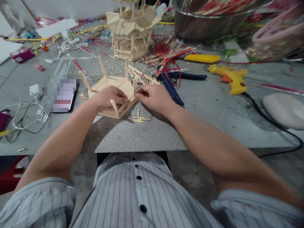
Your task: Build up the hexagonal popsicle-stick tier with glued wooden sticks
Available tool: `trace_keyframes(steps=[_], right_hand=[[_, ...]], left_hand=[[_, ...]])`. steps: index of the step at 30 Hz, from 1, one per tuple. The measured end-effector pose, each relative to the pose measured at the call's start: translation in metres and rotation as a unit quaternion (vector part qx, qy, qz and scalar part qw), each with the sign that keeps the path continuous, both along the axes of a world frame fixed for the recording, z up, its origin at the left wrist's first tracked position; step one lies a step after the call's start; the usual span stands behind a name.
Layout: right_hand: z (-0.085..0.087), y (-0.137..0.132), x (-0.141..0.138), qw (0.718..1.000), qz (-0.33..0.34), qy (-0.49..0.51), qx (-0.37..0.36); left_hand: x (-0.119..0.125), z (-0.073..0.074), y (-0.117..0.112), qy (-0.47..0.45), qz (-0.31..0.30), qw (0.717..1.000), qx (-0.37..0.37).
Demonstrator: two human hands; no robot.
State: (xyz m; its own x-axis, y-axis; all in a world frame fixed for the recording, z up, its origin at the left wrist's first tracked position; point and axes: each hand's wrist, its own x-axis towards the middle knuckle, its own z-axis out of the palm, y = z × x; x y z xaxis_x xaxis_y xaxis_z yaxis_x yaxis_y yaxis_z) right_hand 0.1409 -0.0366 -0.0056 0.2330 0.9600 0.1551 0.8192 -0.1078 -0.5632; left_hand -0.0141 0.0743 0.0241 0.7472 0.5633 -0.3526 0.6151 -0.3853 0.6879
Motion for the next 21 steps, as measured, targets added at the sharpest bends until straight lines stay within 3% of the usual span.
trace_keyframes(steps=[5,14,21], right_hand=[[-0.0012,0.0004,0.0011,1.0,-0.004,-0.001,0.007],[0.0,-0.0006,0.0009,1.0,-0.007,0.002,0.008],[-0.0002,-0.0004,0.0033,0.999,-0.006,0.022,0.023]], left_hand=[[-0.0002,0.0019,-0.0007,0.006,0.009,1.0,0.016],[0.0006,0.0016,-0.0037,-0.011,0.061,0.995,-0.081],[0.0011,0.0008,-0.0038,-0.017,0.078,0.991,-0.111]])
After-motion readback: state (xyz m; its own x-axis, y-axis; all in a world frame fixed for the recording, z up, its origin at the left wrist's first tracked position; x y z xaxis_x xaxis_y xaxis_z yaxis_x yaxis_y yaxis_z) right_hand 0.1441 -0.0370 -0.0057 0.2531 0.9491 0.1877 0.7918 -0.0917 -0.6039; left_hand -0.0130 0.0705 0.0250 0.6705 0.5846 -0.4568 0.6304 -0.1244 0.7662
